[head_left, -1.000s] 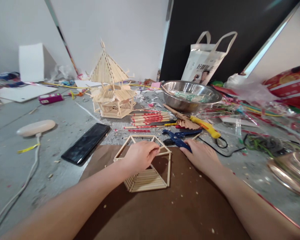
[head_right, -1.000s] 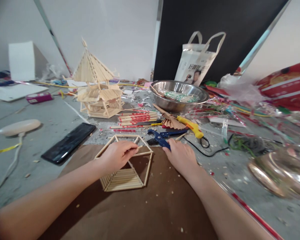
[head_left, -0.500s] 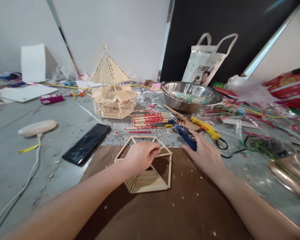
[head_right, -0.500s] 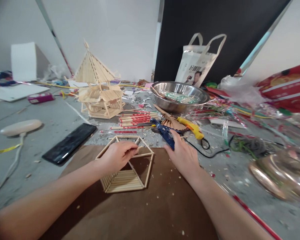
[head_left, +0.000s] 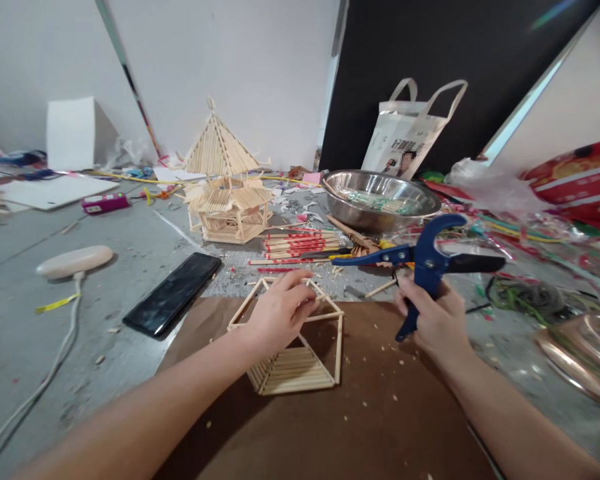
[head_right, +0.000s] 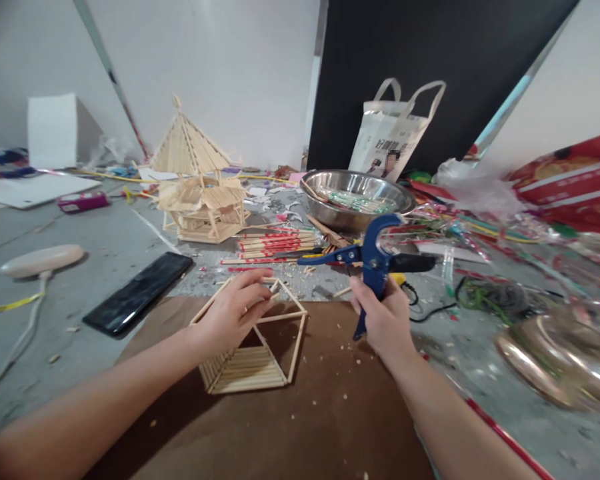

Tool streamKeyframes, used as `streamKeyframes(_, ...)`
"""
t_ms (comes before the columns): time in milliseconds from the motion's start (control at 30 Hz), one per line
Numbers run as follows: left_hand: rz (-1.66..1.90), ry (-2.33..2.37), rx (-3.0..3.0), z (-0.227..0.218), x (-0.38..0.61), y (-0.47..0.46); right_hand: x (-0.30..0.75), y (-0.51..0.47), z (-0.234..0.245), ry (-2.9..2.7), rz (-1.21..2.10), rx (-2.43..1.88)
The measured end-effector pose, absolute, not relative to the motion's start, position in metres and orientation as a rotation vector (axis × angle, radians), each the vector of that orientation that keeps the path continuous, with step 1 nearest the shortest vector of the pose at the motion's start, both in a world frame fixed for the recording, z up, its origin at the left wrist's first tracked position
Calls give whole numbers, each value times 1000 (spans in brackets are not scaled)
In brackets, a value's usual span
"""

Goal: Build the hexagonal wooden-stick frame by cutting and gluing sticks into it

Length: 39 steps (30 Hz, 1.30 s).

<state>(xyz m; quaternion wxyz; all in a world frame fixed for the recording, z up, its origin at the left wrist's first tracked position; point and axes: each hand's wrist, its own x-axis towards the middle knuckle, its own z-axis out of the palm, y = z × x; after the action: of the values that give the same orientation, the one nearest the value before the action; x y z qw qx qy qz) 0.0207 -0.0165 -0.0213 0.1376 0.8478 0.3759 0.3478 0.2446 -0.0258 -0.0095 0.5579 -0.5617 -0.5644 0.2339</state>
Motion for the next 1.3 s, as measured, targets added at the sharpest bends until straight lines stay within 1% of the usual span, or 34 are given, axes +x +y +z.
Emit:
streamKeyframes(100,1056,1051,2480,-19,21,-18,240,-29,-10,-1120,925,-1079)
streamKeyframes(167,1056,993,2471,-19,21,-18,236,-32,-10,-1072,1063,-1039)
streamKeyframes(300,958,841,2420,-20,21,-18,232,-38,-15,-1060,1103,-1014)
streamKeyframes(433,990,880,2402,-18,22,-20,231,-42,-18,-1164,1180,-1016)
streamKeyframes(533,989,865,2386,-15,22,-22,231,-44,-16,-1263,1161,-1073)
streamKeyframes(700,1012,846,2348,-14,21,-22,226,-52,-6,-1393,1387,-1039)
streamKeyframes(800,990,818,2332,-16,23,-22,222,-58,0,-1418,1399,-1039)
streamKeyframes(933,872,742,2337,-17,26,-26,219,-61,0,-1464,1256,-1046)
streamKeyframes(1033,850,735,2326,-15,27,-27,220,-61,0,-1507,1059,-1119)
streamKeyframes(1100,902,773,2309,-14,26,-26,223,-59,0,-1570,814,-1240)
streamKeyframes(1233,963,918,2267,-15,23,-23,230,-52,-1,-1841,216,-1442)
streamKeyframes(1300,985,958,2244,-18,23,-23,231,-49,-3,-2016,20,-1457)
